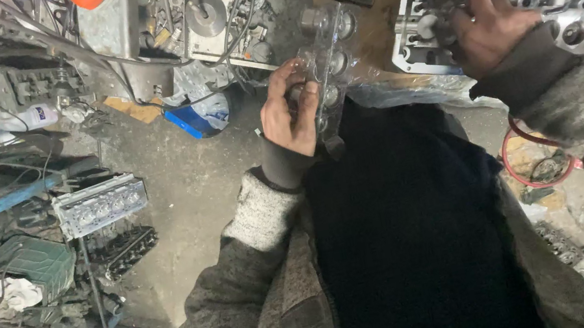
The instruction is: Inspecting and cleaning engine components, specifically valve lifters and related hardware, in an automotive workshop.
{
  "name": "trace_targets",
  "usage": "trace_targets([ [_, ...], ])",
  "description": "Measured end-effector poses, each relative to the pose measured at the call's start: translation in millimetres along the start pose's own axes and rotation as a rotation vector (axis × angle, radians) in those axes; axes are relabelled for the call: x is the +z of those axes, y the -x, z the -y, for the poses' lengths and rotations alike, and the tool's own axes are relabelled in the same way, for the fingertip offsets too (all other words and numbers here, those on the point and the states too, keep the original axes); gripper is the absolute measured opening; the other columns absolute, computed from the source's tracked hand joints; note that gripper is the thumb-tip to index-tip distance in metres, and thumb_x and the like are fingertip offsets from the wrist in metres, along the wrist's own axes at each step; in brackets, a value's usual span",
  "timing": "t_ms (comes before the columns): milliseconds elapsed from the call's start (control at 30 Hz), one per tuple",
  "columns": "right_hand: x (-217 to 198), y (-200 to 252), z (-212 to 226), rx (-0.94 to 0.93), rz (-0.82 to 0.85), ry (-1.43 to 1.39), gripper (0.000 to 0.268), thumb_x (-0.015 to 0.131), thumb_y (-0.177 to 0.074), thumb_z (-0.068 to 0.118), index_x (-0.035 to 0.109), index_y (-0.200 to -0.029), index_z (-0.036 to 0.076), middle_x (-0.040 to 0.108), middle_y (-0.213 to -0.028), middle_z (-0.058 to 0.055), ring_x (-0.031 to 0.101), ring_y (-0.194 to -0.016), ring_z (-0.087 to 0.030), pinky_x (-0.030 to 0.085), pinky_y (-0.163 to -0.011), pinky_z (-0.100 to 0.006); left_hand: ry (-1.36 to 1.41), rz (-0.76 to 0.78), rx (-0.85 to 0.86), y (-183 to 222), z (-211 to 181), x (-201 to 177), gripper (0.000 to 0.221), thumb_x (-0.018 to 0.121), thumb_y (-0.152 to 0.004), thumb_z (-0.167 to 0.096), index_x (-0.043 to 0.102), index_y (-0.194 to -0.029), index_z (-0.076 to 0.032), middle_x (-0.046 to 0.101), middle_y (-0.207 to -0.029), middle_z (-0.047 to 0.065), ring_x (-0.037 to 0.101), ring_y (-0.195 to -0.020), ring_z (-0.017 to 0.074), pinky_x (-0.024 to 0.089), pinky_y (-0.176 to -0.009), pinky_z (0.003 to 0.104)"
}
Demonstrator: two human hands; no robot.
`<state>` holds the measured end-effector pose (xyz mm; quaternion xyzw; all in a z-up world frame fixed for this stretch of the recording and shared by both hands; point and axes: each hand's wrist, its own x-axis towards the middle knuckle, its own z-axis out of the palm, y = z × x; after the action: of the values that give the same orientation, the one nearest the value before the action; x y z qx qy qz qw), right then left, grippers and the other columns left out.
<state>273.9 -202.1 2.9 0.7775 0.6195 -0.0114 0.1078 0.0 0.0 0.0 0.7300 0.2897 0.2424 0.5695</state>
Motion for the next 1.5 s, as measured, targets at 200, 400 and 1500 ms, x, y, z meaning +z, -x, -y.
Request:
trace_targets([
  [200,-44,-16,18,-0.029,-0.194,-0.009,0.039,0.072,-0.089,0.033,0.073,-0.115,0.005,0.069,-0.102,-0.018,0.070,-0.067,-0.027,0.054,-0.044,-0.035,0.452,-0.092,-0.188,-5,10,18,0.035,0.053,-0.110,-0.011,0.048,-0.142,0.001,0.066,-0.119,0.010,0.063,-0.106,0.0148,0.054,-0.094,0.029],
  [400,-7,-6,4,0.031,-0.050,-0.161,0.030,0.063,-0.109,0.025,0.072,-0.130,0.006,0.073,-0.104,-0.018,0.071,-0.078,-0.024,0.056,-0.058,-0.036,0.445,-0.158,-0.153,-8,10,21,0.038,0.054,-0.110,-0.013,0.048,-0.144,0.002,0.064,-0.122,0.010,0.062,-0.108,0.0140,0.053,-0.096,0.028],
  [1500,-51,-12,10,0.028,0.038,-0.230,0.048,0.067,-0.080,0.011,0.066,-0.127,0.003,0.067,-0.095,-0.018,0.070,-0.078,-0.033,0.055,-0.061,-0.045,0.258,-0.290,-0.120,-3,10,29,0.042,0.054,-0.111,-0.023,0.052,-0.143,0.004,0.062,-0.137,0.017,0.058,-0.128,0.0223,0.045,-0.112,0.035],
])
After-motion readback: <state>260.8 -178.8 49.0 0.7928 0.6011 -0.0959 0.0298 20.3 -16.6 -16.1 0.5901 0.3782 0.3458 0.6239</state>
